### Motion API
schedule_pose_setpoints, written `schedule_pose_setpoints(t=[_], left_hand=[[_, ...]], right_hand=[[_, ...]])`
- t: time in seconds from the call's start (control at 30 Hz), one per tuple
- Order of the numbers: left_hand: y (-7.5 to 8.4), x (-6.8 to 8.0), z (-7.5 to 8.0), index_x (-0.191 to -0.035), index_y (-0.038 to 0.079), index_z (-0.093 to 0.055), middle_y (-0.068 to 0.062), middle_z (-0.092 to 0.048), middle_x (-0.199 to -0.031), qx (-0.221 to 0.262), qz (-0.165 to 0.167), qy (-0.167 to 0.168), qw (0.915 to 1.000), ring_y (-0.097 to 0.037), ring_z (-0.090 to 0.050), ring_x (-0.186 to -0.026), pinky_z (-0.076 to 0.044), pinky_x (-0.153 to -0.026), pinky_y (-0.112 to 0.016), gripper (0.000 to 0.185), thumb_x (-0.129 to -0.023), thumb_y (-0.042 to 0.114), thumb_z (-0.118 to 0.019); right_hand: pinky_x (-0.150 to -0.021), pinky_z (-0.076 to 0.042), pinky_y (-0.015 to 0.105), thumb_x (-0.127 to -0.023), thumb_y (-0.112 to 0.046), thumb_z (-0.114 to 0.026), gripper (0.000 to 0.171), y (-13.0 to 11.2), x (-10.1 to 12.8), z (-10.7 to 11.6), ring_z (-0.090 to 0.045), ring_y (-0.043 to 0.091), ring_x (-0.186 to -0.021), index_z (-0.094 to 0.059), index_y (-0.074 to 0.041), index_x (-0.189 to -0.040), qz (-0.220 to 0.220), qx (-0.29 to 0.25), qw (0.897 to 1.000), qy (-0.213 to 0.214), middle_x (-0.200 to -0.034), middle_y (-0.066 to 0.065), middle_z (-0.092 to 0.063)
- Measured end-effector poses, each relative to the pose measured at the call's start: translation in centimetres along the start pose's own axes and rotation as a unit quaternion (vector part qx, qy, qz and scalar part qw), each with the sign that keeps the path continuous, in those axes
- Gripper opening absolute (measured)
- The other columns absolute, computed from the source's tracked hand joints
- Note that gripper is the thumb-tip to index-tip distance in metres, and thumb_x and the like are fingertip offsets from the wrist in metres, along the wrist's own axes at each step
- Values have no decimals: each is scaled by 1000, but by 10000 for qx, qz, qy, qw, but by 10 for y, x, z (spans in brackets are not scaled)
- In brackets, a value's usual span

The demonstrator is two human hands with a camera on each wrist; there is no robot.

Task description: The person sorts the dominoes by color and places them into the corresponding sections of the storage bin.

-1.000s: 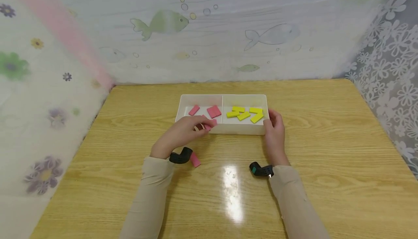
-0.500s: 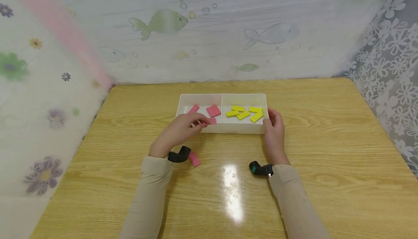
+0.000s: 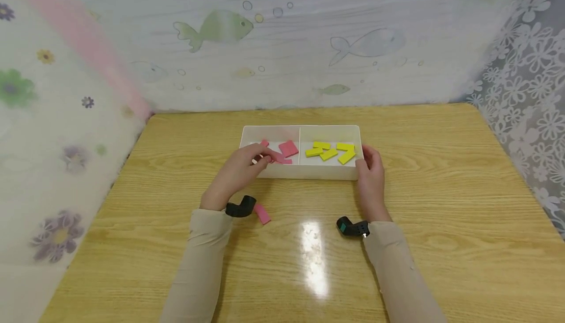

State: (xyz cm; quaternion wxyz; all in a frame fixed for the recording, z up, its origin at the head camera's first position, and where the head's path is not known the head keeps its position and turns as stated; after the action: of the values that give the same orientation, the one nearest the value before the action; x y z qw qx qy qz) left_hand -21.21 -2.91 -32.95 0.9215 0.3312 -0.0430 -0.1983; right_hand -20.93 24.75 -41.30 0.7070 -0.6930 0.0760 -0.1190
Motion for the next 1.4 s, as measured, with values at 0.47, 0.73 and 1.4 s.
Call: schedule_pose_setpoints(t=[0.47, 0.73, 1.4], left_hand=[[-8, 3, 9, -113, 24, -61, 7, -58, -97, -34, 159, 277, 9995, -10, -49, -81, -42, -68, -27, 25, -93, 25, -46], [-12, -2, 9, -115, 20, -61, 2, -60, -101, -72, 254, 544, 9982, -12, -51, -79, -43, -68, -28, 26, -93, 19, -46], [-32, 1, 29, -104, 23, -69, 6, -67, -91, -688, 408, 1926, 9780, -18, -54, -88, -40, -74, -32, 20, -87, 19, -59]], right_hand=[[-98, -29, 33, -91, -13, -36, 41, 2, 1, 0, -34, 17, -122, -36, -6, -132, -63, -19, 10000, 1, -135, 8, -36], [-98, -30, 33, -92, -16, -37, 41, 1, -1, 2, -34, 16, -121, -35, -9, -132, -22, 112, 9999, -30, -135, 8, -35], [-99, -29, 34, -92, -16, -36, 40, 1, -1, 0, -34, 12, -121, -36, -11, -132, -32, 135, 9999, -58, -134, 4, -36]])
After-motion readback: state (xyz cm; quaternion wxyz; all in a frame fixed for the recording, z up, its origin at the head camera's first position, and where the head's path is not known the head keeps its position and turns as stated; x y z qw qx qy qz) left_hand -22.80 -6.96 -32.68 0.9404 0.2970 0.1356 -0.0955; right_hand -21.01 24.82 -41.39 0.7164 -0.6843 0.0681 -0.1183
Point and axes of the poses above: each hand's wrist, its own x-axis away from the middle knuckle, its own z-axis out of the back of the hand, y = z × x, the point moved 7 cm from there along -x, towards the middle knuckle
